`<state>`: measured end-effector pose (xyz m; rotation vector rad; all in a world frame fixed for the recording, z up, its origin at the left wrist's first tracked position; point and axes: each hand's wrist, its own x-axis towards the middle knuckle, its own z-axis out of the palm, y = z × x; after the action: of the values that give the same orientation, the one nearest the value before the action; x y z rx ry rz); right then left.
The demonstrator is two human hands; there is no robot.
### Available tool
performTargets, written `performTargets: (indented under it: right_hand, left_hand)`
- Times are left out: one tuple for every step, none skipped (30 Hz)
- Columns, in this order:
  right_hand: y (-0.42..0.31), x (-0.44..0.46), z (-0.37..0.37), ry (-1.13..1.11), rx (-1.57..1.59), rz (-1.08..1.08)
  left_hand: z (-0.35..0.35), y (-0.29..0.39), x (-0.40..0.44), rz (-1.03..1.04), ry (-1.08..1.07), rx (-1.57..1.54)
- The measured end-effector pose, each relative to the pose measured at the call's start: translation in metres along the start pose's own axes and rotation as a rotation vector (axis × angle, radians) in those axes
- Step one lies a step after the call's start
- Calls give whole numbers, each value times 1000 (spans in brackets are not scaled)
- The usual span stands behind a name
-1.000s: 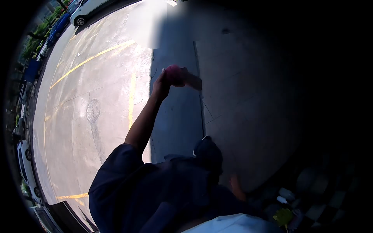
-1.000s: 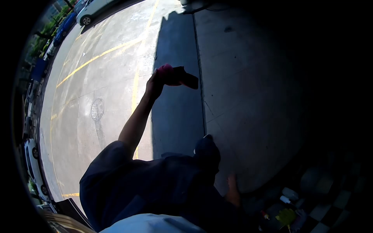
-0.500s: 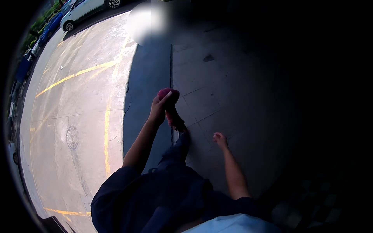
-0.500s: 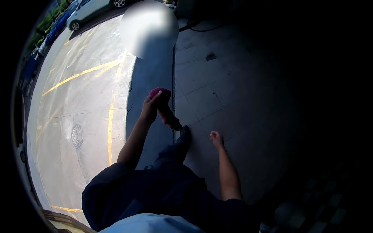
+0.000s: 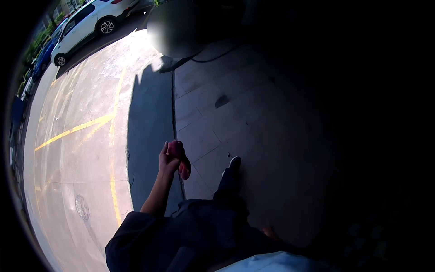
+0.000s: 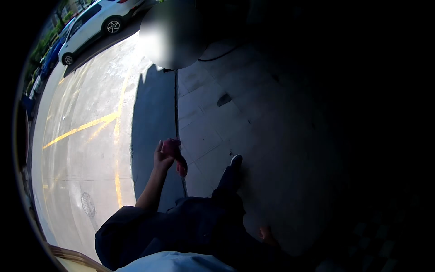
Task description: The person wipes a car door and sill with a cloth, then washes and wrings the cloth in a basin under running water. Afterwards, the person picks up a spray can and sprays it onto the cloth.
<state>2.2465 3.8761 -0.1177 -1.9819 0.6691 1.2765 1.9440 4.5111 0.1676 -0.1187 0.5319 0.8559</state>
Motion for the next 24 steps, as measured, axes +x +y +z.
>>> performTargets:
  right_hand:
    - [-23,17,0,1,-5,39]
    - [-46,41,2,-6,-9,61]
    - [-77,69,9,-20,-19,63]
    - [-116,96,17,-33,-33,48]
    - [-170,93,32,-43,-75,25]
    - [-239,103,60,-54,-135,-68]
    - [-314,107,87,-53,-194,-163]
    - [-390,115,117,-45,-259,-283]
    - [-470,120,150,-34,-315,-414]
    - [-555,98,185,-33,-322,-546]
    - [-631,70,213,-39,-246,-657]
    - [-699,38,239,-288,-110,-707]
    - [-760,8,265,-351,-137,-884]
    - [-816,-66,280,-343,-225,-818]
    - [-860,-66,302,-422,-231,-986]
    - [-900,-59,319,-504,-233,-1156]
    - [-937,-52,333,-502,-266,-1189]
    - [-968,-39,344,-499,-301,-1218]
    - [-998,-29,356,-497,-338,-1247]
    - [-1026,-13,366,-482,-362,-1197]
    - [-1039,26,367,-464,-388,-1144]
    - [-1050,57,360,-440,-426,-1066]
    - [-1056,73,344,-357,-564,-981]
    - [-1052,116,322,-254,-699,-875]
  left_hand:
    - [16,-1,30,37,-52,-16]
    - [35,-4,60,75,-109,-29]
    - [56,-8,84,97,-202,-38]
    - [73,-10,116,104,-192,-20]
    - [82,-4,150,112,-181,0]
    - [96,0,176,115,-160,20]
    - [124,-1,200,91,-302,109]
    - [151,1,222,73,-443,191]
    - [178,2,243,62,-581,269]
    - [220,-8,254,207,-470,429]
    - [260,-23,262,346,-349,585]
    - [289,-33,279,477,-218,738]
    - [303,-35,311,485,-162,663]
    - [318,-40,330,490,-180,632]
    - [337,-45,350,495,-197,602]
    - [354,-46,377,502,-219,575]
    - [365,-43,408,469,-310,571]
    - [373,-39,435,434,-398,565]
    - [380,-35,464,400,-485,558]
    - [392,-31,504,417,-392,476]
    - [401,-29,543,430,-297,392]
    - [413,-26,580,442,-203,308]
    - [420,-16,619,324,-172,9]
    - [438,-14,641,260,-153,-80]
